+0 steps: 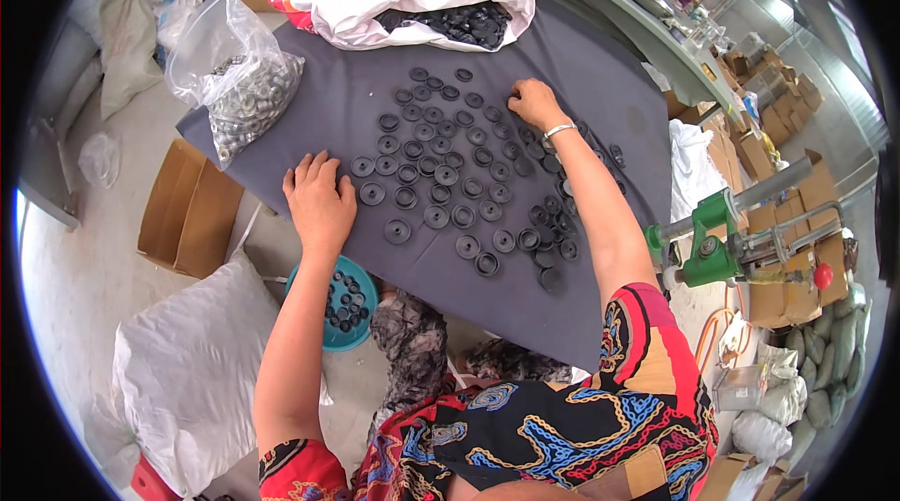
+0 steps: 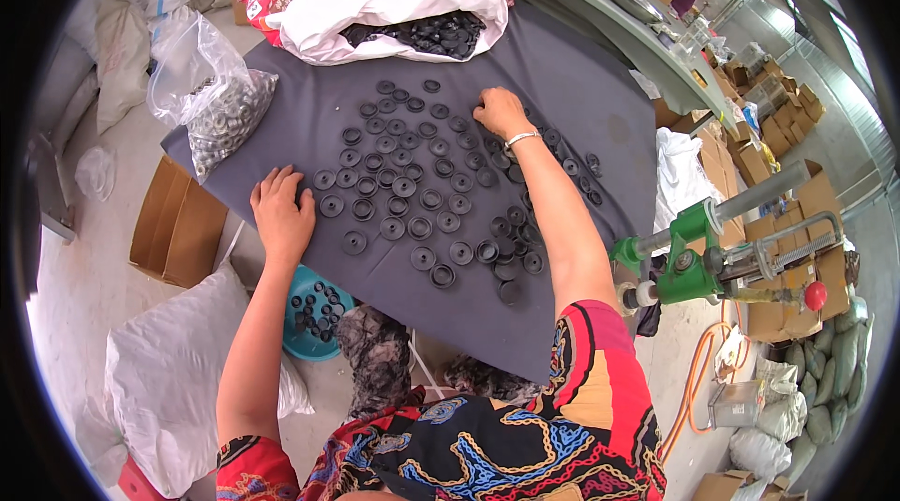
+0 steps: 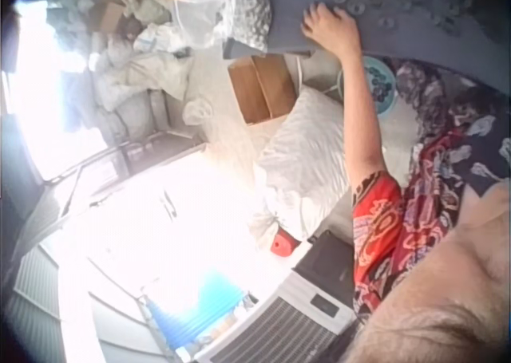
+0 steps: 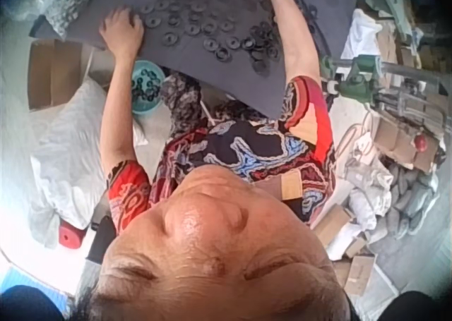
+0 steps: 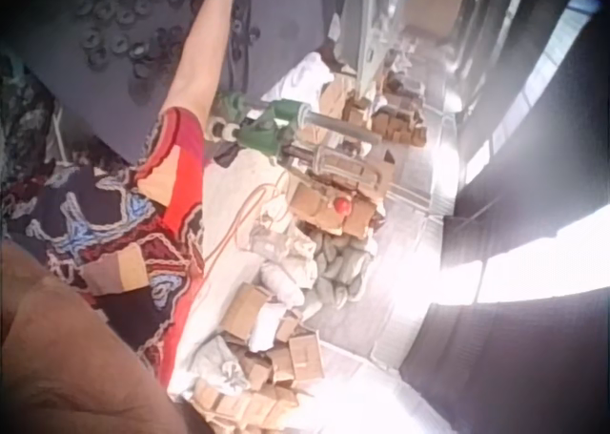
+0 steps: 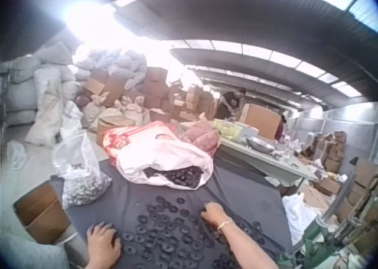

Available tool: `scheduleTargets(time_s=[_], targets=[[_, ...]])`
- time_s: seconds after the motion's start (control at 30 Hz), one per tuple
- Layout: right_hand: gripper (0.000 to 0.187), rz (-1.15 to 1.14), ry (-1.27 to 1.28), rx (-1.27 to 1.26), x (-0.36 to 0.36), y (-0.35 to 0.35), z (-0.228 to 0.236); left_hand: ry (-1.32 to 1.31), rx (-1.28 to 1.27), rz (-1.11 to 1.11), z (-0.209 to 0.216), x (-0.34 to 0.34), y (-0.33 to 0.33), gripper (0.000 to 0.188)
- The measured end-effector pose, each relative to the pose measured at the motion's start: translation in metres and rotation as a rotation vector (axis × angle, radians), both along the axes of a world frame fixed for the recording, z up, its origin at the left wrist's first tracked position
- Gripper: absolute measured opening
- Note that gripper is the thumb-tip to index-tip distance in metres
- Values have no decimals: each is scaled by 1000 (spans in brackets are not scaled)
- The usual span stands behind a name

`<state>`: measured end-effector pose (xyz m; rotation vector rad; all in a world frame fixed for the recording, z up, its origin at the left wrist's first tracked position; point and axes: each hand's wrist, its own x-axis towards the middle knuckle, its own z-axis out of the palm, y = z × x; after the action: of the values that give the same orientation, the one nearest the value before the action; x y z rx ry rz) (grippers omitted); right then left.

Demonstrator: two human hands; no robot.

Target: The person operates a green manual press machine to process small black circular objects. They place each object under the press, pull a red handle to activate the mechanism, and then remove the processed item. The person also gathers and organizes the finished objects on the table.

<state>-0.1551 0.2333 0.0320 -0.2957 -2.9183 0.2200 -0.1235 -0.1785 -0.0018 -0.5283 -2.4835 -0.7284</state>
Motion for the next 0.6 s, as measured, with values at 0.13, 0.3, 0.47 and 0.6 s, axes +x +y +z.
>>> scheduleTargets(time_s=[0.13, 0.3, 0.47, 0.6], targets=[[29, 19, 172, -283, -6, -10, 5, 14, -2, -3, -1, -2, 0, 24], [27, 67, 125, -225, -23, -23, -1, 7, -14, 4, 2, 1, -1, 24], [23, 60, 225, -108, -27, -4, -16, 13, -5, -9, 0, 0, 1, 25], [23, -17, 324, -135, 9, 8, 4, -3, -44, 8, -3, -1, 0, 26]])
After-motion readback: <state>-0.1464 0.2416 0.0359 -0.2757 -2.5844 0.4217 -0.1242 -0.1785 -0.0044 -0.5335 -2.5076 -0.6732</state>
